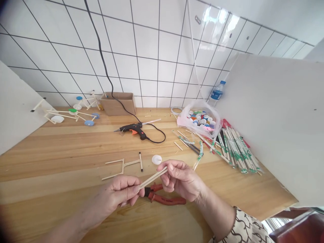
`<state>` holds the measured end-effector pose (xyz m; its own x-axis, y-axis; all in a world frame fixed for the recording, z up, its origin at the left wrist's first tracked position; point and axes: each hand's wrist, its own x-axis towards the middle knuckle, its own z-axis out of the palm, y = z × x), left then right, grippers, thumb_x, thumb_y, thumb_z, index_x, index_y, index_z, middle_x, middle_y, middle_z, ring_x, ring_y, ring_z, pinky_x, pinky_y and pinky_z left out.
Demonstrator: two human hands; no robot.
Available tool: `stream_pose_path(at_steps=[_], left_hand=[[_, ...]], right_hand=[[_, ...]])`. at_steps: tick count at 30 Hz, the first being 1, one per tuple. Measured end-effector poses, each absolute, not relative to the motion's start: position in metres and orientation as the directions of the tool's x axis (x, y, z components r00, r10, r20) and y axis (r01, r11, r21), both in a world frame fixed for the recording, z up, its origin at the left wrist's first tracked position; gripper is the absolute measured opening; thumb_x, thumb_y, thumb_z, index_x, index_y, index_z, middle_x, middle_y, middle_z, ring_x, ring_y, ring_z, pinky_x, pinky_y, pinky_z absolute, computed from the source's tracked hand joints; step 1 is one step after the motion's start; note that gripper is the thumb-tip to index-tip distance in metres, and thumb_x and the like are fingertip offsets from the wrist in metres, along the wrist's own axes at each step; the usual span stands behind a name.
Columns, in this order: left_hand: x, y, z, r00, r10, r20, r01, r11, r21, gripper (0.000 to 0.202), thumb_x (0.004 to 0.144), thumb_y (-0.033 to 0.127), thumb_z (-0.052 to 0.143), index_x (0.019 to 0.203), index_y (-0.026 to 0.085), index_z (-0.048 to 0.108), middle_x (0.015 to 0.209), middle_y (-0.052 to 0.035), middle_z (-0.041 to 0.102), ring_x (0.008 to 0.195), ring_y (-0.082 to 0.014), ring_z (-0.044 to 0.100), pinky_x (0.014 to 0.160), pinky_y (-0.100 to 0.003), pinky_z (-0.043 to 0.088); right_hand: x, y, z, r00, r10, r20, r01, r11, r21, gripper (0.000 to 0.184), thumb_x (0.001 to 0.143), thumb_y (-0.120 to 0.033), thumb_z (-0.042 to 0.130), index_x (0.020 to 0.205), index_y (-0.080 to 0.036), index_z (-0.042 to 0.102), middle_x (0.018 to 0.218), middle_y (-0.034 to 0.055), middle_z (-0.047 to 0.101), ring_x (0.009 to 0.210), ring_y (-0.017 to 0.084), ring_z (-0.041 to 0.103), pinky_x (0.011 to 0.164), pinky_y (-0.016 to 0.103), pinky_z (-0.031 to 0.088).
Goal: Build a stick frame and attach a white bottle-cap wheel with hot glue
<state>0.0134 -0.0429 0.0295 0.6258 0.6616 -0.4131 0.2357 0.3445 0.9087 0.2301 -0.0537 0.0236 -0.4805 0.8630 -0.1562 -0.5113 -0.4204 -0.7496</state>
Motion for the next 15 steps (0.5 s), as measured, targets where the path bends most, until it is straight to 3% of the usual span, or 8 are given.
stream_pose_path(at_steps=[8,15], left_hand=[[0.0138,-0.0438,0.0312,0.624,0.657,-0.423,0.255,0.341,0.905,0.035,0.076,0.046,0.052,0.074,0.013,0.062,0.055,0.0033,0.050,0.045,-0.0064,0.028,0.045,-0.023,0.017],[0.0128,-0.0441,0.0298,0.618,0.680,-0.394,0.321,0.239,0.917,0.035,0.077,0.044,0.048,0.076,0.013,0.063,0.057,0.0029,0.049,0.047,-0.0074,0.030,0.046,-0.022,0.020]], right_hand=[[0.2318,-0.0541,0.0247,-0.516,0.841,-0.164,-0.527,-0.462,-0.713,0.016,0.076,-0.029,0.070,0.081,-0.014,0.071,0.053,-0.0001,0.056,0.041,0.004,0.038,0.042,0.018,0.024],[0.2335,-0.0518,0.0248,-0.543,0.813,-0.209,-0.507,-0.516,-0.690,0.016,0.070,-0.027,0.075,0.076,-0.012,0.071,0.050,0.0007,0.058,0.039,0.003,0.039,0.041,0.017,0.022]])
